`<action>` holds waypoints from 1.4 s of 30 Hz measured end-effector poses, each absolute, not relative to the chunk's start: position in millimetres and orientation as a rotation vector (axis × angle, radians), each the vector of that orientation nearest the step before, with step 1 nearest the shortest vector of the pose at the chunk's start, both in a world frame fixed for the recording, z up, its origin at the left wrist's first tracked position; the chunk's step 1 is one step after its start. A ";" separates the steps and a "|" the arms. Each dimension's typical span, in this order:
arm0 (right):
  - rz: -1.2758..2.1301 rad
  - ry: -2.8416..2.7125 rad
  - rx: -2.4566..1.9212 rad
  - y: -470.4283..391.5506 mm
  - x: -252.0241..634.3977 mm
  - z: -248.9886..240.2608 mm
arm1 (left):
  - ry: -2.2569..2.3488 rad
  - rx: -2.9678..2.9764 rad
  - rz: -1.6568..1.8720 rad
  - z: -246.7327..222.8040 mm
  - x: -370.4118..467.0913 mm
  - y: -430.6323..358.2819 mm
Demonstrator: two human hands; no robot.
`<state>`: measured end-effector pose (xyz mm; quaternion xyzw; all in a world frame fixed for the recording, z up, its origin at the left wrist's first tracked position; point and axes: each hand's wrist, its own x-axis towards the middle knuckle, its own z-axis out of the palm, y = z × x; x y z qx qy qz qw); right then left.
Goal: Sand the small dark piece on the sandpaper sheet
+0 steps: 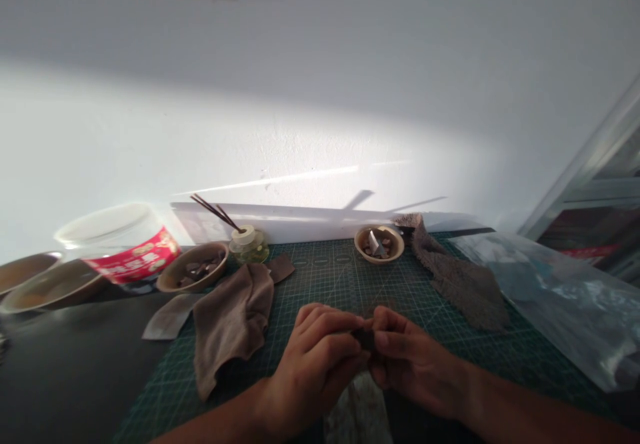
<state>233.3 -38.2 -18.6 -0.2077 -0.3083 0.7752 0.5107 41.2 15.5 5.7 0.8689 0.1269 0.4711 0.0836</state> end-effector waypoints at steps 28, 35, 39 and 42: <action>1.918 -0.789 -0.465 -38.2 229.9 -14.0 | 0.352 1.320 0.783 16.3 56.5 -12.2; 1.922 -0.794 -0.524 -38.1 229.4 -18.6 | 0.407 1.384 0.837 7.6 58.0 -11.9; 1.920 -0.786 -0.544 -37.3 229.4 -21.2 | 0.589 1.593 0.915 0.7 55.4 -8.0; 1.883 -0.770 -0.524 -37.4 229.3 -21.6 | 0.683 1.675 0.926 -1.2 53.8 -5.5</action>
